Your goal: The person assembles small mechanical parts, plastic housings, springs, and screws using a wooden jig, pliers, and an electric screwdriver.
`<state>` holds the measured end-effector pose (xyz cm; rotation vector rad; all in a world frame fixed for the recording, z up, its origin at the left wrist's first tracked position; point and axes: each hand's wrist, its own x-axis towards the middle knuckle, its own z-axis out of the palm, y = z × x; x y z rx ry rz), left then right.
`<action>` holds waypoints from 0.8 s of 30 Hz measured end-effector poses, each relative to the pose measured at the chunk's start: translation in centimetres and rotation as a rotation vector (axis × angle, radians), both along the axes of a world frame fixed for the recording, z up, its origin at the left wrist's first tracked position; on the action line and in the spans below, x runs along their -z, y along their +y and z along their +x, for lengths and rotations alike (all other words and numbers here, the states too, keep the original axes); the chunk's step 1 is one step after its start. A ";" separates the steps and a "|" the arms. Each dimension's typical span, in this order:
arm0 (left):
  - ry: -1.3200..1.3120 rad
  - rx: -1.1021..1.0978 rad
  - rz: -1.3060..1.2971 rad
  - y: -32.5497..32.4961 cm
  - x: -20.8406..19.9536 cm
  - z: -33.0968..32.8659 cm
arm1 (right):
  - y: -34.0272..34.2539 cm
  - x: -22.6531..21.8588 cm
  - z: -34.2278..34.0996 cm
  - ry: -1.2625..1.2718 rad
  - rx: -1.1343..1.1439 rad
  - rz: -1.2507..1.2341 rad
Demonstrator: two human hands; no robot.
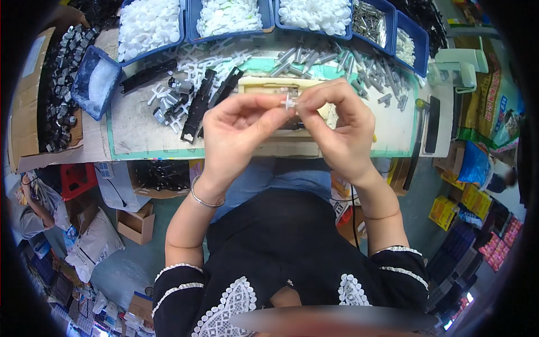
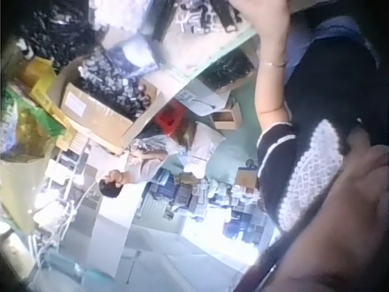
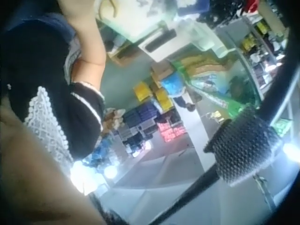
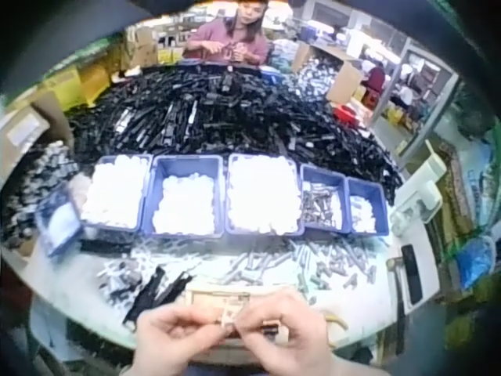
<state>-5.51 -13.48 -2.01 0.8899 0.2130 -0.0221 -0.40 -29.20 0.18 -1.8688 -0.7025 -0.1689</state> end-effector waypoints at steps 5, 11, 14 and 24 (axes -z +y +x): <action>-0.366 0.030 0.635 0.7 1.2 -2.6 | -2.0 0.6 -1.9 0.402 -0.180 0.001; -0.642 0.116 1.028 0.9 0.9 -3.7 | -2.8 0.5 -3.3 0.468 -0.251 -0.139; -0.770 0.058 1.230 1.0 1.1 -3.7 | -2.8 0.5 -3.0 0.278 -0.277 -0.217; -0.631 -0.140 1.538 -0.1 3.2 -3.3 | -1.3 4.3 -1.9 -0.340 -0.040 -0.573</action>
